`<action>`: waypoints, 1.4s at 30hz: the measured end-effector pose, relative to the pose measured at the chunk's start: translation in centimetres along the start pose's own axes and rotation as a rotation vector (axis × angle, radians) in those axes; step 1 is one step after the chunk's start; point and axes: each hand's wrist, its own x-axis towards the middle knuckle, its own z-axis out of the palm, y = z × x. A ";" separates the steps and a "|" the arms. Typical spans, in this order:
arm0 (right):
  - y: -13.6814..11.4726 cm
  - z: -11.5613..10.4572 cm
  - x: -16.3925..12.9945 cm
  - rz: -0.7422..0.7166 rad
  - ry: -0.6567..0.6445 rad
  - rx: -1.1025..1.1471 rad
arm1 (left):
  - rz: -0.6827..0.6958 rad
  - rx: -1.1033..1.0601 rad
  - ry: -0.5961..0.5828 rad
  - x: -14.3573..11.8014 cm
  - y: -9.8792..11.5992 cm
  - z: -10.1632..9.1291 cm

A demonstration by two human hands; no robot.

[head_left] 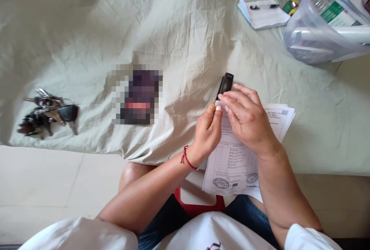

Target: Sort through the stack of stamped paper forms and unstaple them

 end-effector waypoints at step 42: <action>3.0 -2.4 -0.5 0.138 -0.115 0.323 | -0.392 -0.352 -0.365 1.7 3.0 -2.4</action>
